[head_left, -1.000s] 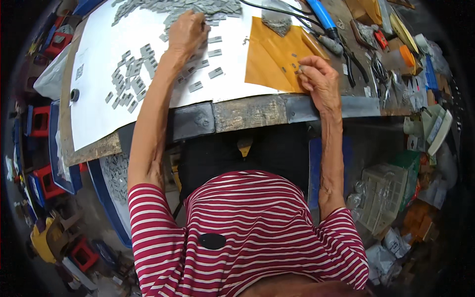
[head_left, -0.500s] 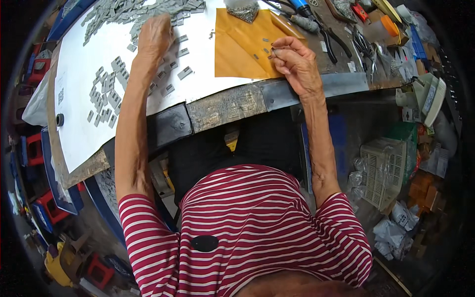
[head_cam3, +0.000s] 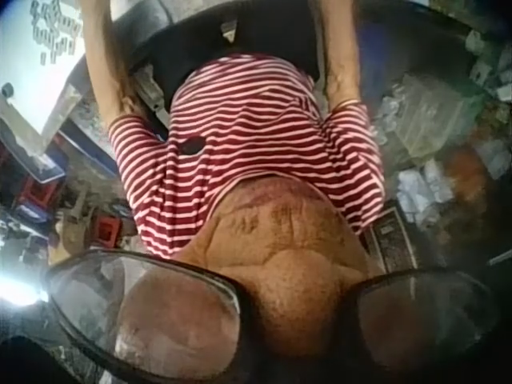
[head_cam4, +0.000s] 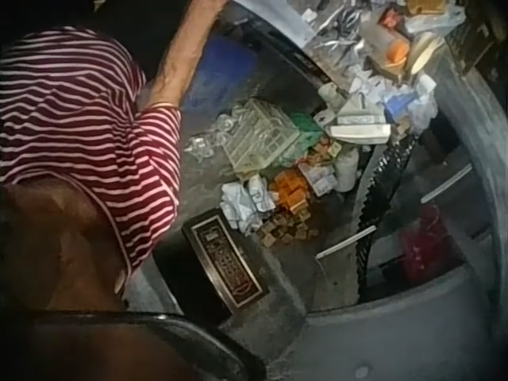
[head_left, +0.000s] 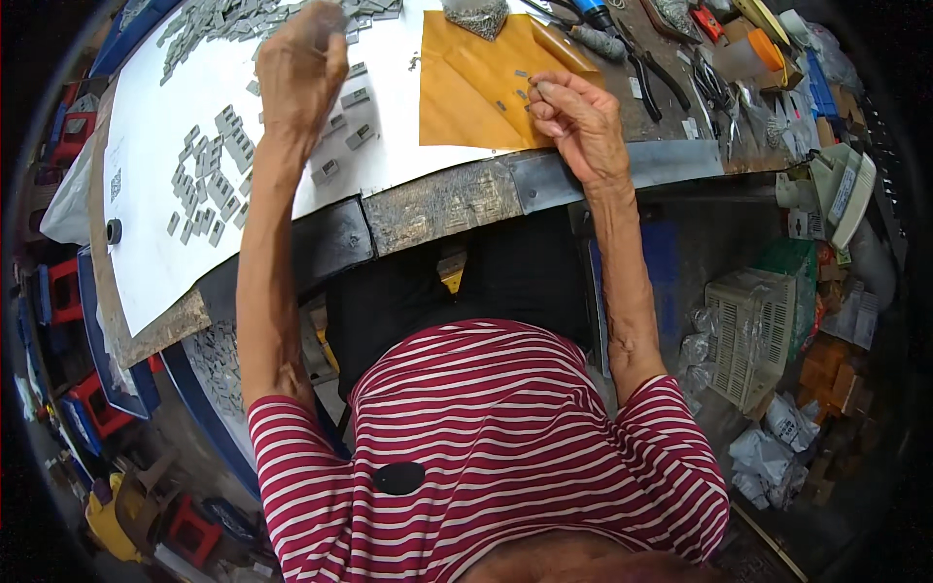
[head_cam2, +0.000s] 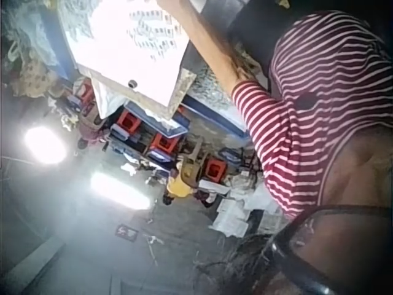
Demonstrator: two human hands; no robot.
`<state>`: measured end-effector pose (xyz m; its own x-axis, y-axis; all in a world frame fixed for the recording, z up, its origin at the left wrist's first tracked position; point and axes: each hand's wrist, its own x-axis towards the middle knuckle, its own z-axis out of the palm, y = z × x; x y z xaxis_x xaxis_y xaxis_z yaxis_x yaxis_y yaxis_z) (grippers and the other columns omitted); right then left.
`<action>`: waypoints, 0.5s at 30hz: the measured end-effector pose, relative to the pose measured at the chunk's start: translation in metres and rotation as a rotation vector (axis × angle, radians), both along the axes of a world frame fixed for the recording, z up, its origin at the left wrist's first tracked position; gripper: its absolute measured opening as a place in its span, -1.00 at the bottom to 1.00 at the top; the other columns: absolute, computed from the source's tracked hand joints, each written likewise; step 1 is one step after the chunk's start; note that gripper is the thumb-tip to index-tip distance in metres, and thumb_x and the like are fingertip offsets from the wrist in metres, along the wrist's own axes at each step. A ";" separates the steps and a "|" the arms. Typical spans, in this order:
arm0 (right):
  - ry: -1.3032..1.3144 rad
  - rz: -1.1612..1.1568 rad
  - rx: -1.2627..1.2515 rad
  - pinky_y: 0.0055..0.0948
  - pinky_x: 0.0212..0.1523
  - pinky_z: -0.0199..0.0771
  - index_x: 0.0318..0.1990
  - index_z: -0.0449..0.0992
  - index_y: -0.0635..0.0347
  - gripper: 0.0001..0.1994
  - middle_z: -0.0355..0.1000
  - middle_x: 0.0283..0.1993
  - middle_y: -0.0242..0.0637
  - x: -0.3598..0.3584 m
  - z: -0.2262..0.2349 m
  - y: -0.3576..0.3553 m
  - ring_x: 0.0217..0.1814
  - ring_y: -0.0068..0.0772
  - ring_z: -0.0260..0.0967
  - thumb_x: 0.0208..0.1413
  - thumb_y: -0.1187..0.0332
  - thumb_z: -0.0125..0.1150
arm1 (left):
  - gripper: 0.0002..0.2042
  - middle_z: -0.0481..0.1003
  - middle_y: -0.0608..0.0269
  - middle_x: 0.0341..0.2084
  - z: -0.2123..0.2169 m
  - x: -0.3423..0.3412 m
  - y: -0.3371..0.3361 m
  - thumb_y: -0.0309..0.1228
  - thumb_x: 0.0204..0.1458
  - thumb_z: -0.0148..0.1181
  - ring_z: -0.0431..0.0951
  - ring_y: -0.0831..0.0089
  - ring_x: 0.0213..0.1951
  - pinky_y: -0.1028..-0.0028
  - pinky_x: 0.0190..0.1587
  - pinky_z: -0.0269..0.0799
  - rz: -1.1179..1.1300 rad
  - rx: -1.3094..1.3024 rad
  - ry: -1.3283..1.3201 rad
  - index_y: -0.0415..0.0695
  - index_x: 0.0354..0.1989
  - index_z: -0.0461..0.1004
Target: The recorder is sorting and inspecting small metal hardware tags at a workbench.
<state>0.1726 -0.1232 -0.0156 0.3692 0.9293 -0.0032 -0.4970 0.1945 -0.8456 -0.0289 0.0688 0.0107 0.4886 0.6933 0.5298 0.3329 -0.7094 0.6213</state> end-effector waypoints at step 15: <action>-0.104 -0.140 -0.164 -0.77 -0.63 0.24 -0.34 0.40 0.38 -0.88 0.39 -0.49 -0.27 -0.013 0.002 0.004 -0.58 -0.67 0.26 -0.03 0.51 0.13 | -0.80 0.42 0.38 -0.60 -0.020 0.036 -0.095 -0.50 -0.03 -0.01 0.31 0.70 -0.56 0.66 -0.51 0.27 -0.323 -0.683 -0.297 -0.28 -0.25 0.45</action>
<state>0.1594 -0.1190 -0.0135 0.5010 0.8590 -0.1050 -0.3829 0.1112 -0.9171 0.0068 -0.0266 -0.0089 0.6251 0.7596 0.1797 -0.0704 -0.1744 0.9822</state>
